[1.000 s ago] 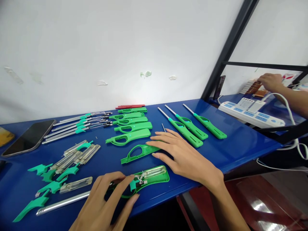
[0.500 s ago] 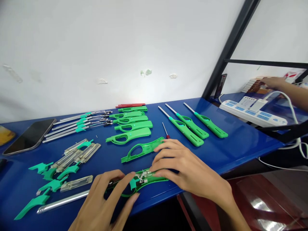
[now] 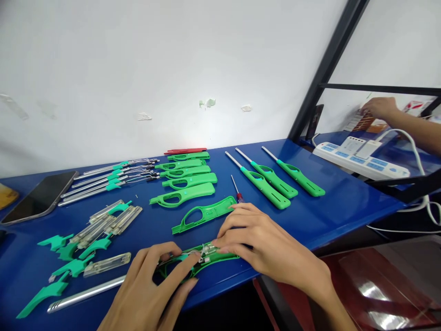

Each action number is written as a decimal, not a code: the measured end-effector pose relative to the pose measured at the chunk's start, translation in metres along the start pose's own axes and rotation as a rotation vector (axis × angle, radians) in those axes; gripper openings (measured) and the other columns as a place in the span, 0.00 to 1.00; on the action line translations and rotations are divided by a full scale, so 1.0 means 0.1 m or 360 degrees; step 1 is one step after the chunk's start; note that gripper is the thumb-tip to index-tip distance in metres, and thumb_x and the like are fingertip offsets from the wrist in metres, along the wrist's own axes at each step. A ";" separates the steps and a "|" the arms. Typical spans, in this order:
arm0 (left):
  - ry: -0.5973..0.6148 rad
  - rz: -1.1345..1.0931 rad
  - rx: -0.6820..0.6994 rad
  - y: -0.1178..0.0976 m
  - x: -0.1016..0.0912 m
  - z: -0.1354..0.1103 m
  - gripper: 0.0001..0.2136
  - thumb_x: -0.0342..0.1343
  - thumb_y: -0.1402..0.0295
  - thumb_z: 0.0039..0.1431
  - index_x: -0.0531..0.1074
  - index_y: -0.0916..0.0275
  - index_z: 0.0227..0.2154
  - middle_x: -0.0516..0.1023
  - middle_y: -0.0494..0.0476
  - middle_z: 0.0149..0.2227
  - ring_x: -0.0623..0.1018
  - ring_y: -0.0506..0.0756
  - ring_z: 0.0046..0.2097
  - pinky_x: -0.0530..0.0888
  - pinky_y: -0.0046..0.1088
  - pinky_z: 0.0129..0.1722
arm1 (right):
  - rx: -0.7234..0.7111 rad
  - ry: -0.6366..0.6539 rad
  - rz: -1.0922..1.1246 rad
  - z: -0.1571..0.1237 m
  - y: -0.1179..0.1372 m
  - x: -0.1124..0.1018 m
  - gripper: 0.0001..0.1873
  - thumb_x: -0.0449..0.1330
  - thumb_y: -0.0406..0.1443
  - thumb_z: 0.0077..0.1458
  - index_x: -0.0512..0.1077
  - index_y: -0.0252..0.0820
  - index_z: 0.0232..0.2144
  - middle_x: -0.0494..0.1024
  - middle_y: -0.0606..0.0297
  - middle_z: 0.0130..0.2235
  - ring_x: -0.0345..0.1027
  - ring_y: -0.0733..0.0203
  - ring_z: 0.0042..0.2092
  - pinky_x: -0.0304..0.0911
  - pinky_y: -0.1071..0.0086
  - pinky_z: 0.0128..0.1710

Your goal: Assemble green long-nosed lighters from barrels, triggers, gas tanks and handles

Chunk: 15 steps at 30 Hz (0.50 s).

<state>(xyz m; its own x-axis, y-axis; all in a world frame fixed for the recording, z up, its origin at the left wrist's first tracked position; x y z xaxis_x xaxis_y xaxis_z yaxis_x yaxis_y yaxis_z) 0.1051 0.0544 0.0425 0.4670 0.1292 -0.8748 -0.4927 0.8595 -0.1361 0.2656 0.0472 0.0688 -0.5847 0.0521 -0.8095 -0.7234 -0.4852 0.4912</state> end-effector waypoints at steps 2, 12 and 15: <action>0.0008 -0.0001 0.0002 -0.01 0.00 0.01 0.16 0.54 0.70 0.72 0.73 0.52 0.59 0.72 0.63 0.49 0.76 0.62 0.46 0.82 0.40 0.38 | 0.0020 0.0010 -0.0016 0.00 0.01 0.00 0.09 0.61 0.41 0.72 0.82 0.50 0.42 0.83 0.72 0.45 0.77 0.63 0.48 0.50 0.60 0.69; -0.0018 0.0015 -0.0080 -0.02 0.00 0.00 0.15 0.53 0.69 0.73 0.74 0.50 0.58 0.73 0.62 0.50 0.77 0.62 0.48 0.81 0.42 0.42 | 0.0093 -0.0063 -0.0554 0.10 -0.18 -0.19 0.19 0.54 0.38 0.76 0.72 0.55 0.64 0.77 0.67 0.64 0.69 0.54 0.65 0.62 0.54 0.67; -0.0045 0.0041 -0.0022 0.00 -0.01 0.00 0.15 0.52 0.67 0.74 0.74 0.50 0.58 0.74 0.62 0.49 0.78 0.61 0.47 0.81 0.40 0.41 | 0.0040 0.0081 -0.0704 0.20 -0.28 -0.07 0.21 0.54 0.39 0.75 0.71 0.52 0.66 0.73 0.63 0.68 0.66 0.48 0.69 0.60 0.47 0.69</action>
<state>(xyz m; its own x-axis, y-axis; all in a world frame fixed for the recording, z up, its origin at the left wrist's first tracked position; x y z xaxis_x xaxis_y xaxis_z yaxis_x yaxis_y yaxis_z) 0.1046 0.0541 0.0436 0.4742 0.1654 -0.8647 -0.5150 0.8487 -0.1201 0.2824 0.0776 0.0669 -0.1989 0.2065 -0.9580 -0.9088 -0.4046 0.1015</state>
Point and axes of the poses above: each hand's wrist, its own z-axis towards the middle knuckle, its own x-axis out of the palm, y = z × x, the point moved 10 cm from there along z, towards the middle knuckle
